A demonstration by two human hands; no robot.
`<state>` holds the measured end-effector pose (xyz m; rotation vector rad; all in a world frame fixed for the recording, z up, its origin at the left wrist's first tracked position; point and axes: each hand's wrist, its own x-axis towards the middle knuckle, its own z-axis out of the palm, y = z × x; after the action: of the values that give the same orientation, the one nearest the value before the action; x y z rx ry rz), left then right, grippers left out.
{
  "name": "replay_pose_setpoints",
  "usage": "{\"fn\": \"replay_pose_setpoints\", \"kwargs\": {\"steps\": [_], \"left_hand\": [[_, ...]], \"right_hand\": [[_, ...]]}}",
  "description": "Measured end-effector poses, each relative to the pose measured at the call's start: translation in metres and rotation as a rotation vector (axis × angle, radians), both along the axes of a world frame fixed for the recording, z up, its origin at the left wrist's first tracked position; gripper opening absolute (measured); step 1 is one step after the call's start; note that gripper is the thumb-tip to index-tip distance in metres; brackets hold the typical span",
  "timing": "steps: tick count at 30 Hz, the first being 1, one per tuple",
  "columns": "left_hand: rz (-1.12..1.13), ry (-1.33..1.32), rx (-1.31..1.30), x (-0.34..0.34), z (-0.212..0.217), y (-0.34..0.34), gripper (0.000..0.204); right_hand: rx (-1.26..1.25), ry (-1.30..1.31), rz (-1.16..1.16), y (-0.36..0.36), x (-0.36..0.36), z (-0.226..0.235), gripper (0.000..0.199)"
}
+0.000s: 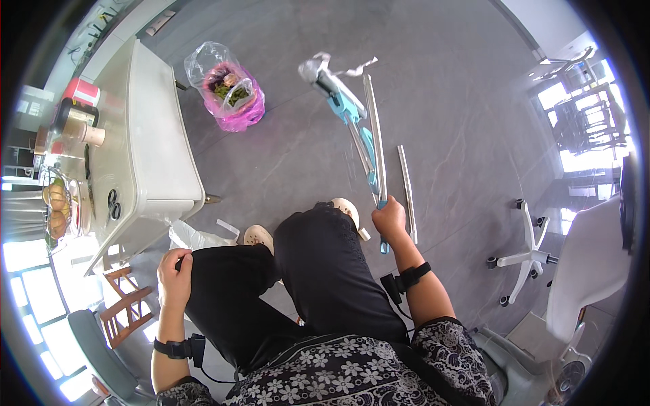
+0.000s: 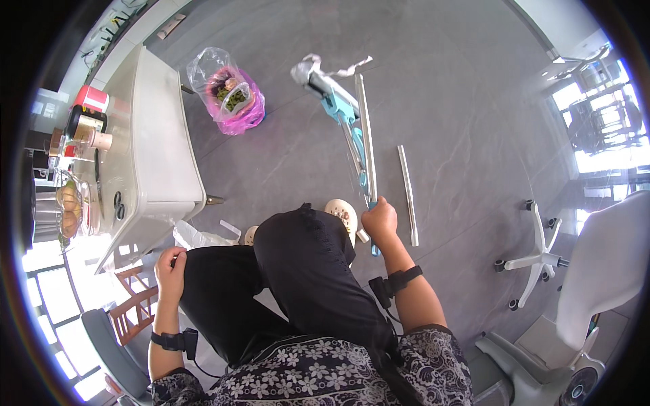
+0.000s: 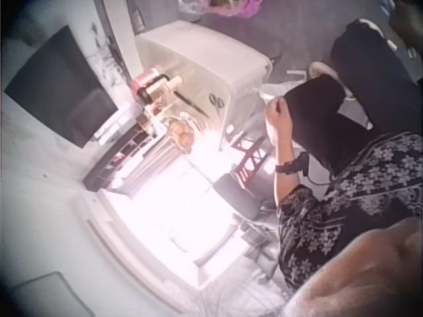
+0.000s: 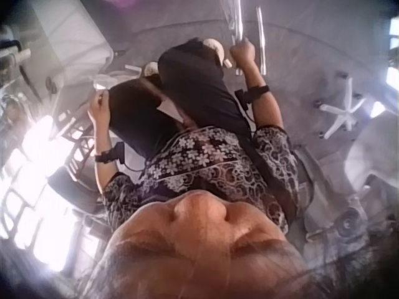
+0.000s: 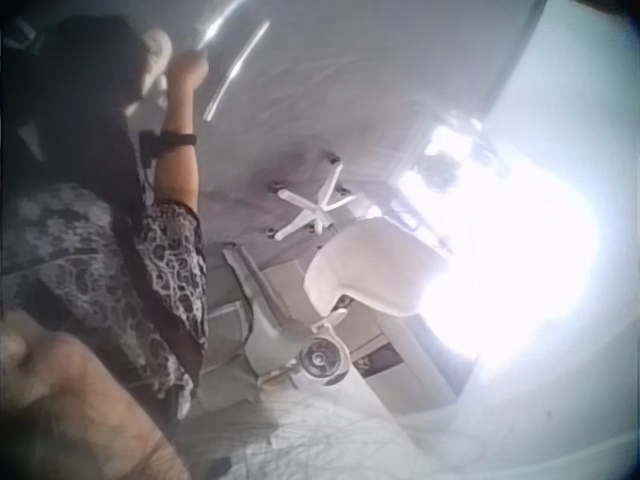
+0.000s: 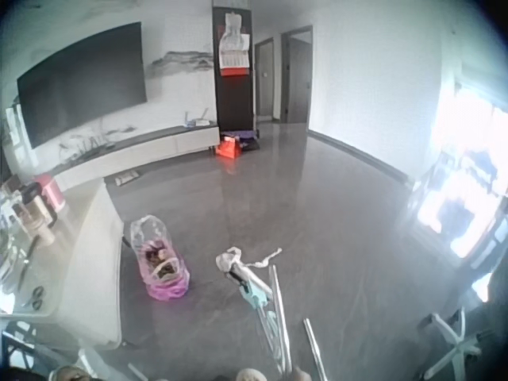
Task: The recorder unboxes a new floor mop and assembles its components.
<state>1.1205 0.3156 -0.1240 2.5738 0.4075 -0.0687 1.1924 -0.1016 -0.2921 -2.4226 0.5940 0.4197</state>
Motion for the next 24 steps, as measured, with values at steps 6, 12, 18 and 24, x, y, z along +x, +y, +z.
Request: {"fn": "replay_pose_setpoints", "kwargs": {"steps": [6, 12, 18, 24], "left_hand": [[0.004, -0.058, -0.01, -0.003, 0.004, -0.003, 0.008], [0.011, -0.048, -0.004, -0.001, 0.004, -0.003, 0.008], [-0.013, -0.022, -0.002, 0.007, 0.001, -0.009, 0.007], [-0.04, 0.007, 0.011, 0.015, -0.003, -0.012, 0.007]], "right_hand": [[-0.1, 0.02, -0.068, 0.005, -0.013, -0.014, 0.022], [-0.1, 0.128, -0.093, 0.009, -0.019, -0.032, 0.023], [-0.011, 0.172, -0.071, 0.004, -0.031, -0.074, 0.027], [0.417, 0.318, -0.253, -0.01, -0.046, -0.128, 0.035]]}}
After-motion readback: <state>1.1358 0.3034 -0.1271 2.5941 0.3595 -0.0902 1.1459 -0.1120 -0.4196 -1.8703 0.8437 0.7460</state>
